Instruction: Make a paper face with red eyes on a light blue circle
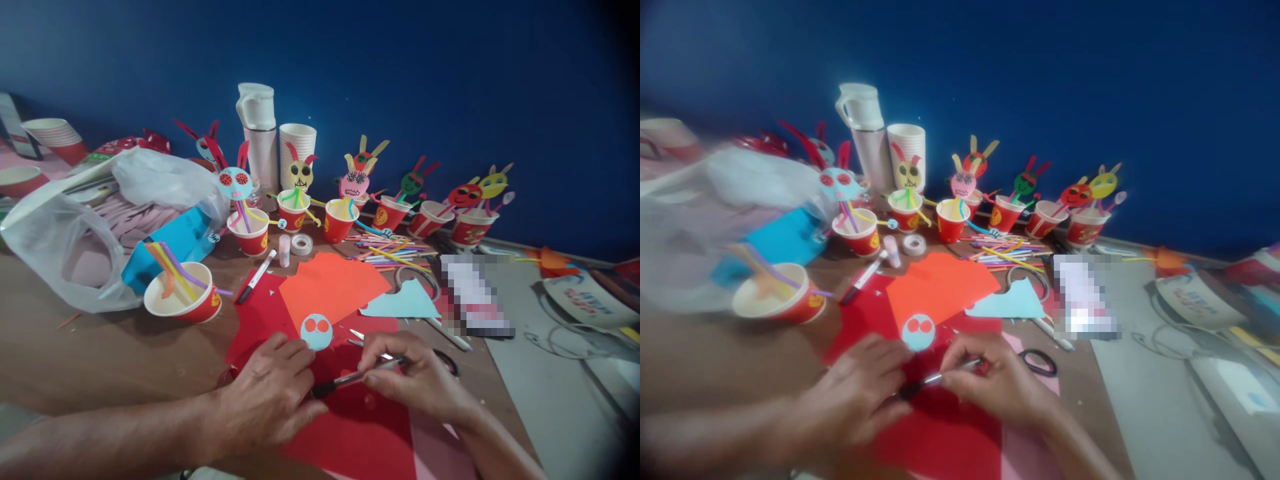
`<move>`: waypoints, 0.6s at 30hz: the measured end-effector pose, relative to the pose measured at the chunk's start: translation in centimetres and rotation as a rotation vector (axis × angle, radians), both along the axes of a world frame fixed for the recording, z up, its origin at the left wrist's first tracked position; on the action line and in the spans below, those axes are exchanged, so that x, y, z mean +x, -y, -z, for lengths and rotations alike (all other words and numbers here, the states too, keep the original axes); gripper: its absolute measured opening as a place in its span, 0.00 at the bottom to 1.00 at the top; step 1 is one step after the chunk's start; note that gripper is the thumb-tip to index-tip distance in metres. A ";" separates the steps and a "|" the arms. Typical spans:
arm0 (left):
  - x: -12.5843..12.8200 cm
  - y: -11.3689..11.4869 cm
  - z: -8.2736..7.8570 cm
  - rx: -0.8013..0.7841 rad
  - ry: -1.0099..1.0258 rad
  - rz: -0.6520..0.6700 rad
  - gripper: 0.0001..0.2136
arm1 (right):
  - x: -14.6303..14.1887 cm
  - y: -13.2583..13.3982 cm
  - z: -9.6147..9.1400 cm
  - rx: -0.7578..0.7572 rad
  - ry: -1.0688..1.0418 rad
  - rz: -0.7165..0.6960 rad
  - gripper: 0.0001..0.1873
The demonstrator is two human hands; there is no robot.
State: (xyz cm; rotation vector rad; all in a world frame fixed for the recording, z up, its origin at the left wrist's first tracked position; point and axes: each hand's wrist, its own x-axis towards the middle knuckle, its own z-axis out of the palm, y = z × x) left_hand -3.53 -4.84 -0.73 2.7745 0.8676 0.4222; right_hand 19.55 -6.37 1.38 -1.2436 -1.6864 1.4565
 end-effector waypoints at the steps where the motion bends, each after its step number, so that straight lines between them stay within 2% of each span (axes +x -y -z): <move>1: 0.0 0.0 0.0 -0.001 -0.005 -0.003 0.11 | 0.0 0.1 0.2 -0.020 -0.050 0.019 0.08; 5: -0.1 0.0 0.4 0.009 -0.036 0.008 0.09 | -0.8 0.3 1.0 -0.052 -0.137 0.052 0.09; 9: -0.1 -0.1 0.7 -0.006 -0.037 0.041 0.07 | -2.6 0.3 0.9 0.033 0.021 -0.055 0.08; 12: -0.1 -0.1 0.4 -0.038 -0.066 0.040 0.06 | -3.7 0.4 0.7 0.036 0.086 -0.111 0.05; 18: -0.3 -0.2 0.3 0.007 -0.071 0.049 0.08 | -3.8 0.6 1.0 0.064 0.096 -0.035 0.06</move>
